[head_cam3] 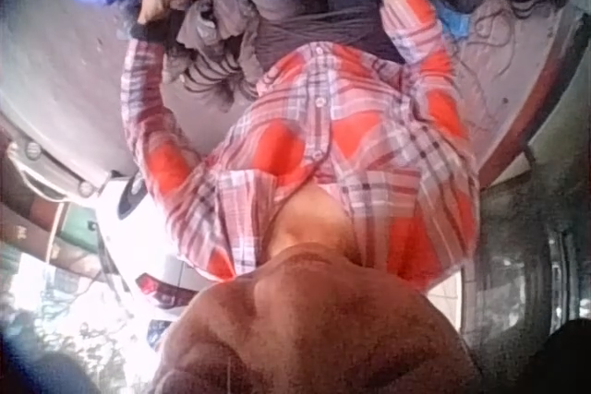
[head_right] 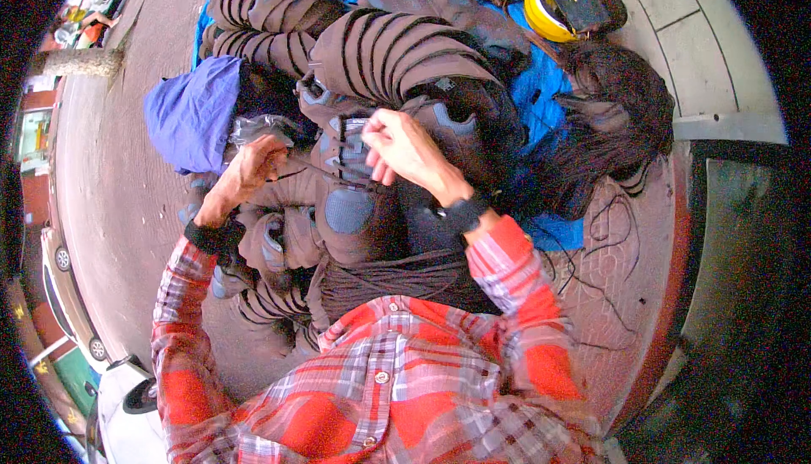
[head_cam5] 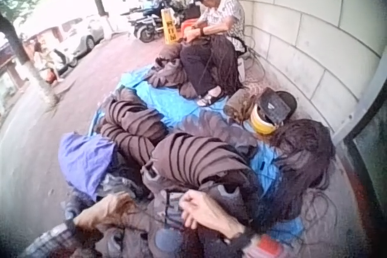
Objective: Threading laces or strings into shoe components while working outdoors.
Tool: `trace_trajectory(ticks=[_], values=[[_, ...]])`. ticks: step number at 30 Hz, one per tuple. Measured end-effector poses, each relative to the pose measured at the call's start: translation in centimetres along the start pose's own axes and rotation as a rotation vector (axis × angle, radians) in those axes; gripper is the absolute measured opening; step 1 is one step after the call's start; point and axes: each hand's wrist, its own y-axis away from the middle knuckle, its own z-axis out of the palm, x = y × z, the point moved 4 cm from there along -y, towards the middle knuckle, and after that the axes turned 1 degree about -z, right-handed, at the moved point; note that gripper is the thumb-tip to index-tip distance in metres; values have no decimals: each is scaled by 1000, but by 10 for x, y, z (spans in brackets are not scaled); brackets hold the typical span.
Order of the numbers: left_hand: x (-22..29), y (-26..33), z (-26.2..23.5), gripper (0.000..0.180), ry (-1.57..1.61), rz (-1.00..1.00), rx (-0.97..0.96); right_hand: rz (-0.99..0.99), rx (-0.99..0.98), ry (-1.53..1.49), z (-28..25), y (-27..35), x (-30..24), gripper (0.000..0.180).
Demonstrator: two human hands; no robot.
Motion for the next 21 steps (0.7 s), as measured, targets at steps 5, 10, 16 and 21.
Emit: trace_trajectory(ticks=[5,10,16,21], values=[[28,-28,-4,7,-132,233,160,6,24,234,9,36,31,10],[45,-29,-12,7,-161,338,166,-85,70,307,16,35,39,16],[7,-3,-4,10,-298,293,85,-101,35,334,20,28,37,16],[33,19,-6,19,-348,315,-10,-256,48,321,19,36,37,12]])
